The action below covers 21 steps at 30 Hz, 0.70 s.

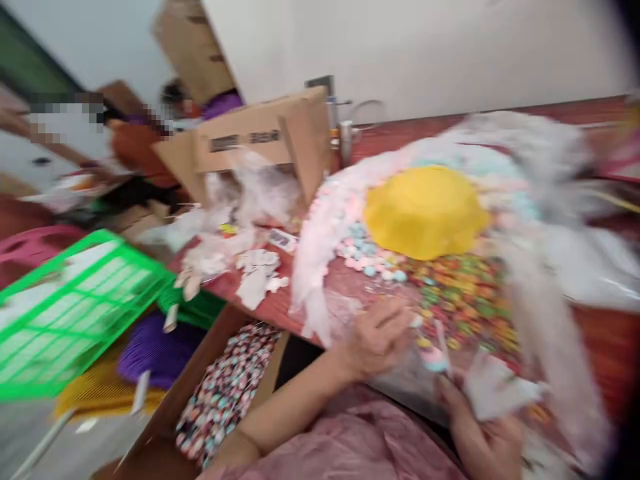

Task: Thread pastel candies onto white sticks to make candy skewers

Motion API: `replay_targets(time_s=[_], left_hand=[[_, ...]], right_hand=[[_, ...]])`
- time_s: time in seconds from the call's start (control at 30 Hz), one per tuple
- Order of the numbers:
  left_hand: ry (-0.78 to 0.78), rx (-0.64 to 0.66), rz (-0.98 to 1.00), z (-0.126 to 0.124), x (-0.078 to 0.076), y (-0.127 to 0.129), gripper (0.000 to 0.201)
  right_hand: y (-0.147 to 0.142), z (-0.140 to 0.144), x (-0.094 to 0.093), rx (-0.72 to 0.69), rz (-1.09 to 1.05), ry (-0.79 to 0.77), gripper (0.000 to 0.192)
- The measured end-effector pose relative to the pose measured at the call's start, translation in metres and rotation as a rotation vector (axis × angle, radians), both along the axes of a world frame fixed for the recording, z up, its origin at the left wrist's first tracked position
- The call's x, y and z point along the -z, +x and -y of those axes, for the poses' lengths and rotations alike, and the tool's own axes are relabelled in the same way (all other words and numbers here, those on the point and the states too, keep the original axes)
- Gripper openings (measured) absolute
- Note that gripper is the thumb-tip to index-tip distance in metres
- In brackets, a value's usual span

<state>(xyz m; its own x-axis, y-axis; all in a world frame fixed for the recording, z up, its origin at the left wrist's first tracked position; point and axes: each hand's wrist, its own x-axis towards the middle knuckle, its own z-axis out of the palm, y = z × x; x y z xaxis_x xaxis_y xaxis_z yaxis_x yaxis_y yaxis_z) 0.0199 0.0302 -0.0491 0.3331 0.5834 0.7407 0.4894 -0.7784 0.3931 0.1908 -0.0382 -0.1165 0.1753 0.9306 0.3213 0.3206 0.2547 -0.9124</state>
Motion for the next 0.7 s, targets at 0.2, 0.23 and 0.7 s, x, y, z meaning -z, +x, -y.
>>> replay_targets(time_s=[0.2, 0.23, 0.7], left_hand=[[-0.007, 0.130, 0.095, -0.002, -0.006, 0.005, 0.042], [0.005, 0.121, 0.085, 0.000, -0.007, 0.007, 0.042], [-0.108, 0.175, -0.123, 0.018, 0.013, 0.033, 0.030]], right_hand=[[0.008, 0.012, -0.025, 0.002, 0.104, 0.055, 0.016], [0.007, 0.010, -0.028, 0.001, 0.099, 0.064, 0.014], [0.010, 0.009, -0.020, 0.062, 0.006, 0.048, 0.016]])
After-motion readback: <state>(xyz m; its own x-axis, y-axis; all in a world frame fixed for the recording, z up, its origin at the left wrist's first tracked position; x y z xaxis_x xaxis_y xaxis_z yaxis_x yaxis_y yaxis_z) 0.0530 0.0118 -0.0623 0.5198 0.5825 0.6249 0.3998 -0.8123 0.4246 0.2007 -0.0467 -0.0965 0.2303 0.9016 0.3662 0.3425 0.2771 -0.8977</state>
